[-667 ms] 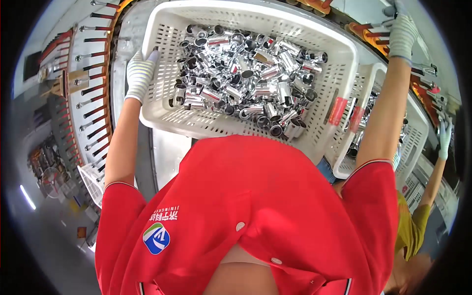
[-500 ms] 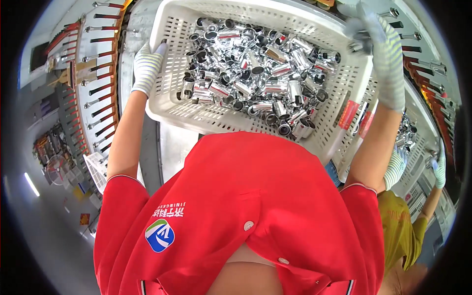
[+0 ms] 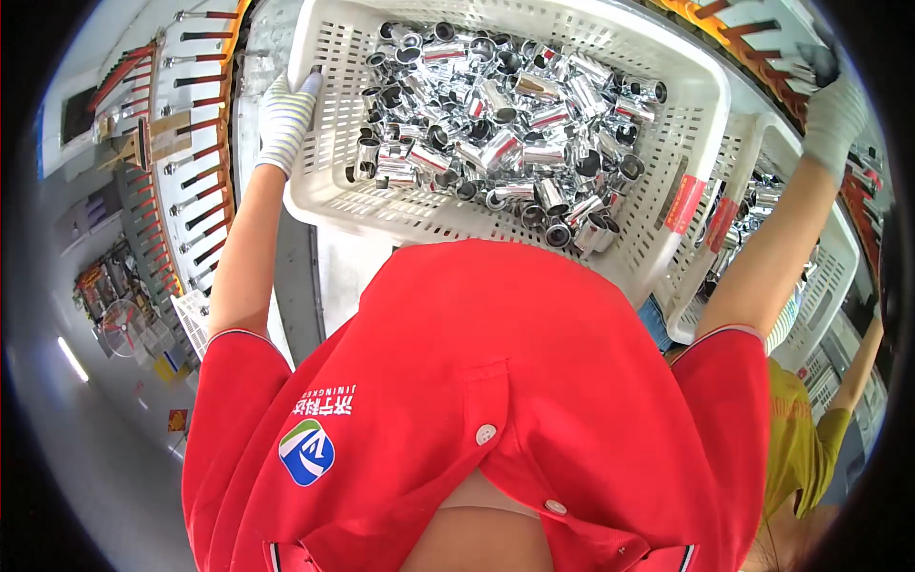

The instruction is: The person sorts small metal parts by hand, first taking them from a plastic bin and placing them onto a metal rack, then packing them into a large transport bag.

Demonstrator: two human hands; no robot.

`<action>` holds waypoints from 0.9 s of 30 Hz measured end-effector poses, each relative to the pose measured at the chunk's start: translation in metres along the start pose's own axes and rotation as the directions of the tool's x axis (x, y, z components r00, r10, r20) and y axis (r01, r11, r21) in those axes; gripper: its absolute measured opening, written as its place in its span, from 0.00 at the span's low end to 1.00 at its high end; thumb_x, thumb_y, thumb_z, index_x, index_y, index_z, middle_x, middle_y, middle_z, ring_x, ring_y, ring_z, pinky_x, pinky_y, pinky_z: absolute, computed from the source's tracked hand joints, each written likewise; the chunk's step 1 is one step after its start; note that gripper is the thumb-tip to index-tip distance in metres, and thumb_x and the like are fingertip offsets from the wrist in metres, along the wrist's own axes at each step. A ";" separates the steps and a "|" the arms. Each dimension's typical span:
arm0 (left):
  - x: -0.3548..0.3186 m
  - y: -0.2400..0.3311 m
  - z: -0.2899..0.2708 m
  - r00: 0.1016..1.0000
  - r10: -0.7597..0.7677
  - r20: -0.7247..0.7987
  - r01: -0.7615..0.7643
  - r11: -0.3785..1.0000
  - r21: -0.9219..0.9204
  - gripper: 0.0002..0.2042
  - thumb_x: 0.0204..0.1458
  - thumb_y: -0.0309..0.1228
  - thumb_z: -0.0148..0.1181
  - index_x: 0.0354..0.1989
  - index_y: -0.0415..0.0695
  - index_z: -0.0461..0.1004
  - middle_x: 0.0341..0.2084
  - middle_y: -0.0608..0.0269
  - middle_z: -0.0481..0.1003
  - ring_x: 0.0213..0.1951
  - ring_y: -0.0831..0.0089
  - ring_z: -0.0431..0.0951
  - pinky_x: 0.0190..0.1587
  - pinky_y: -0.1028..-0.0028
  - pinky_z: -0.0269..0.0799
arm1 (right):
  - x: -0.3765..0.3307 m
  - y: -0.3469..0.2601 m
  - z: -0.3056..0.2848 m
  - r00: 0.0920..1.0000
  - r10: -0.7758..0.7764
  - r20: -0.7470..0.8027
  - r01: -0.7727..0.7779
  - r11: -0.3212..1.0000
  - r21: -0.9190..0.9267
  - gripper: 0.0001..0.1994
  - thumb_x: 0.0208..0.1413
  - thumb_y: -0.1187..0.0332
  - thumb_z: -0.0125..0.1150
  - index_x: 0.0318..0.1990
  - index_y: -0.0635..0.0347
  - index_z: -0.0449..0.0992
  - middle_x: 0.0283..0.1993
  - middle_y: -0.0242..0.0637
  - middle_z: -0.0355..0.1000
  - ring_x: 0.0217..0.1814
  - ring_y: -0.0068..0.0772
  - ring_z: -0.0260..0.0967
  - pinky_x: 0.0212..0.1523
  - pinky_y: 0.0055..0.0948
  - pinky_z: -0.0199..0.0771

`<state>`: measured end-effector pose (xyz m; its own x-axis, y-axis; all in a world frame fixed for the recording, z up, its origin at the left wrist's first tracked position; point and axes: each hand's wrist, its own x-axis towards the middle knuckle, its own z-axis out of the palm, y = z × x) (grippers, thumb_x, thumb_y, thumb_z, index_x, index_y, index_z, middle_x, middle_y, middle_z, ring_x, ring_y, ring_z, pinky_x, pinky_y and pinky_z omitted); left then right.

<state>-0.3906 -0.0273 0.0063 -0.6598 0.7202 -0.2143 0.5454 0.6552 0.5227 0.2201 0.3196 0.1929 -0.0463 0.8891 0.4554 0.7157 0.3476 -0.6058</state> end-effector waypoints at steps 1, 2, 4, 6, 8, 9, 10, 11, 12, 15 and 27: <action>-0.004 -0.005 -0.003 1.000 0.007 -0.018 -0.007 0.999 -0.037 0.25 0.56 0.47 0.69 0.53 0.39 0.82 0.39 0.47 0.86 0.42 0.55 0.86 0.50 0.62 0.79 | -0.040 -0.066 0.021 0.997 0.036 0.067 -0.049 0.977 0.209 0.18 0.73 0.64 0.49 0.56 0.63 0.82 0.41 0.37 0.83 0.39 0.23 0.77 0.50 0.22 0.75; -0.004 -0.001 -0.003 0.999 0.036 -0.027 -0.038 0.996 -0.084 0.25 0.56 0.47 0.70 0.53 0.39 0.82 0.39 0.46 0.86 0.42 0.55 0.86 0.51 0.62 0.79 | -0.069 -0.111 0.025 0.991 0.063 0.121 -0.106 0.915 0.389 0.18 0.72 0.62 0.53 0.57 0.65 0.81 0.40 0.36 0.82 0.37 0.25 0.77 0.48 0.25 0.77; -0.010 0.023 -0.001 0.995 0.089 -0.045 -0.091 0.995 -0.038 0.26 0.57 0.46 0.69 0.57 0.40 0.80 0.45 0.45 0.84 0.48 0.54 0.85 0.53 0.62 0.78 | -0.098 -0.086 0.033 0.966 0.181 0.185 -0.258 0.732 0.631 0.18 0.71 0.60 0.57 0.56 0.66 0.80 0.39 0.35 0.82 0.37 0.25 0.76 0.47 0.26 0.78; -0.011 0.042 0.012 0.581 0.681 -0.445 -0.689 0.703 0.176 0.24 0.60 0.44 0.65 0.60 0.43 0.78 0.49 0.48 0.83 0.52 0.54 0.83 0.57 0.61 0.77 | -0.116 -0.063 0.043 0.874 0.275 0.401 -0.448 0.135 0.884 0.21 0.68 0.56 0.63 0.55 0.67 0.80 0.38 0.34 0.80 0.36 0.26 0.75 0.44 0.30 0.80; -0.041 0.076 0.025 0.566 0.816 -0.120 -0.824 0.565 -0.041 0.23 0.60 0.39 0.65 0.62 0.45 0.77 0.52 0.51 0.80 0.56 0.53 0.80 0.60 0.59 0.75 | -0.149 -0.136 0.059 0.824 0.558 0.099 -0.387 0.426 0.818 0.24 0.64 0.53 0.68 0.54 0.66 0.80 0.36 0.32 0.76 0.35 0.28 0.74 0.42 0.32 0.81; -0.057 0.083 0.044 0.420 0.907 0.034 -0.907 0.421 -0.020 0.23 0.58 0.35 0.65 0.62 0.45 0.76 0.54 0.52 0.79 0.58 0.53 0.78 0.63 0.59 0.73 | -0.150 -0.110 0.064 0.833 0.523 0.181 -0.385 0.314 0.868 0.23 0.65 0.52 0.68 0.54 0.66 0.80 0.35 0.31 0.75 0.35 0.27 0.73 0.41 0.32 0.81; -0.073 0.094 0.068 0.244 0.952 0.184 -0.967 0.254 -0.033 0.23 0.57 0.30 0.65 0.62 0.46 0.75 0.57 0.53 0.78 0.60 0.53 0.76 0.65 0.58 0.71 | -0.148 -0.086 0.063 0.842 0.480 0.245 -0.382 0.212 0.899 0.23 0.65 0.52 0.67 0.53 0.65 0.80 0.34 0.30 0.73 0.34 0.26 0.72 0.41 0.31 0.80; -0.099 0.136 0.088 0.039 0.978 0.203 -0.968 0.087 -0.237 0.20 0.55 0.28 0.63 0.57 0.46 0.76 0.54 0.53 0.79 0.58 0.51 0.78 0.63 0.57 0.73 | -0.152 -0.127 0.061 0.736 0.657 0.167 -0.436 0.271 0.858 0.21 0.67 0.55 0.66 0.55 0.65 0.79 0.30 0.28 0.70 0.32 0.24 0.70 0.38 0.31 0.79; -0.120 0.154 0.113 -0.139 0.982 0.125 -0.928 -0.085 -0.362 0.14 0.52 0.28 0.61 0.49 0.46 0.76 0.47 0.55 0.79 0.53 0.54 0.79 0.60 0.57 0.75 | -0.158 -0.090 0.068 0.854 0.420 0.308 -0.374 0.083 0.924 0.21 0.67 0.59 0.65 0.59 0.65 0.76 0.30 0.26 0.70 0.32 0.22 0.70 0.35 0.29 0.79; -0.195 0.200 0.157 -0.433 0.886 0.166 -0.805 -0.298 -0.513 0.09 0.50 0.31 0.61 0.40 0.46 0.74 0.40 0.59 0.75 0.47 0.57 0.78 0.56 0.60 0.74 | -0.167 -0.114 0.076 0.782 0.545 0.301 -0.419 0.103 0.902 0.16 0.69 0.66 0.61 0.59 0.66 0.74 0.26 0.25 0.69 0.29 0.20 0.70 0.31 0.28 0.78; -0.221 0.237 0.223 -0.068 0.696 0.715 -0.996 -0.090 -0.008 0.17 0.55 0.44 0.61 0.47 0.51 0.87 0.51 0.61 0.82 0.60 0.57 0.76 0.58 0.41 0.69 | -0.232 -0.170 0.017 0.949 0.306 0.080 -0.314 0.883 0.350 0.23 0.78 0.58 0.43 0.63 0.67 0.78 0.61 0.43 0.78 0.61 0.29 0.76 0.67 0.32 0.72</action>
<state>0.0000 0.0190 -0.0070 0.7940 0.5698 -0.2118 0.6042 -0.7778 0.1729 0.0975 0.0594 0.1796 0.1189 0.9737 0.1946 0.4023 0.1320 -0.9060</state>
